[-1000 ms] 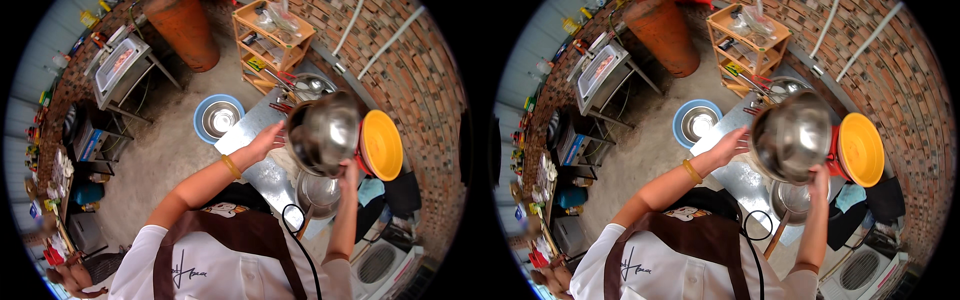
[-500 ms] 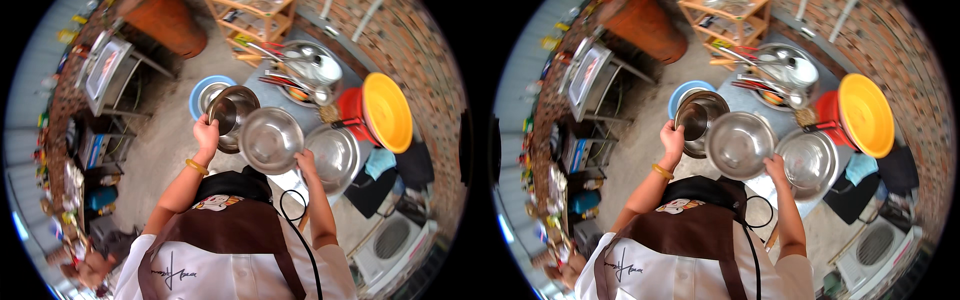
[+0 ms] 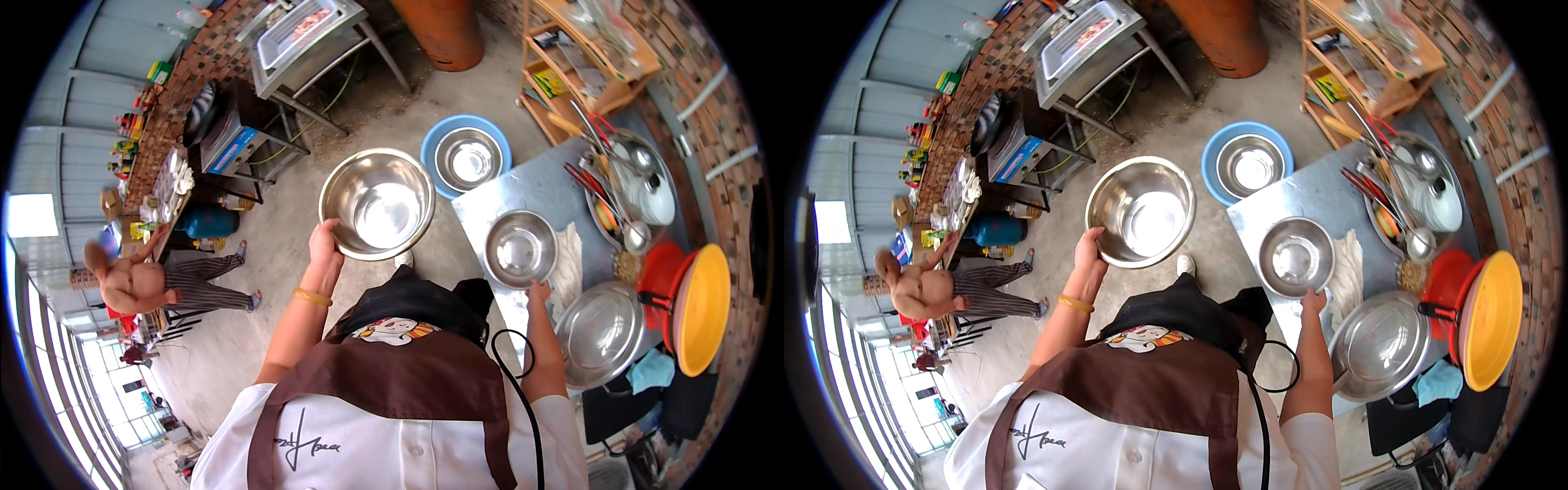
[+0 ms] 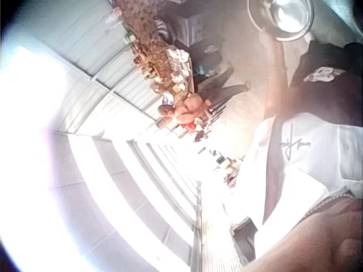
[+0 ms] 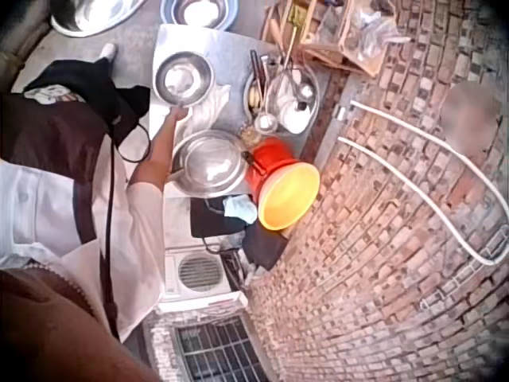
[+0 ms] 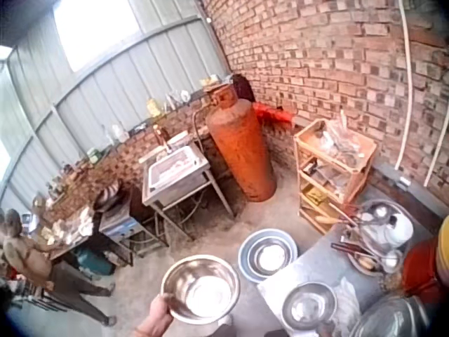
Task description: The person fills a metal bowl with water from a tap and pours it onto a large tray of rice. They then use their hand to spread the water evenly across the rice surface. This process is repeated multiple times to ensure the rice is thoroughly soaked.
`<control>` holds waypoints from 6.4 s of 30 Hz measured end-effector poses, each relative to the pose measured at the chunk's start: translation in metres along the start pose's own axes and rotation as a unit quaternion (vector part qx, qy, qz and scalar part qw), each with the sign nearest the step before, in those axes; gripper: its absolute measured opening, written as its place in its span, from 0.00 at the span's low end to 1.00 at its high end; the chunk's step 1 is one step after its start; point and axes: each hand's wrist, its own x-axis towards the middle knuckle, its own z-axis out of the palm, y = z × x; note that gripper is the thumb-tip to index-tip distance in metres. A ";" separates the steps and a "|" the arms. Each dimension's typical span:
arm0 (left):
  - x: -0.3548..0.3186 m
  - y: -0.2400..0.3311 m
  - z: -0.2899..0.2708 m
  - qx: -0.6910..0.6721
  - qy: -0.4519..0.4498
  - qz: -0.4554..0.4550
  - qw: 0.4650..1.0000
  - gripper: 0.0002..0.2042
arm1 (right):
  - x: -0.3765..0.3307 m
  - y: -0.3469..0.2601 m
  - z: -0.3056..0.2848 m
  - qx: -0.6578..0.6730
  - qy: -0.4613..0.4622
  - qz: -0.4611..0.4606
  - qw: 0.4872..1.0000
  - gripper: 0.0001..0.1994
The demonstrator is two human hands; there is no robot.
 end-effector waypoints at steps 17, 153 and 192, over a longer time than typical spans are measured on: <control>0.195 0.160 -0.147 -0.230 0.065 -0.003 0.971 0.10 | -0.100 -0.082 0.153 -0.218 0.378 -0.160 0.885 0.15; 0.776 0.541 0.338 -0.081 -0.078 -0.107 0.988 0.15 | -0.113 -0.870 1.164 -0.313 -0.477 -0.230 0.788 0.05; 0.776 0.582 0.381 -0.117 -0.053 -0.090 0.988 0.12 | -0.237 -0.955 1.254 -0.331 -0.378 -0.800 0.328 0.17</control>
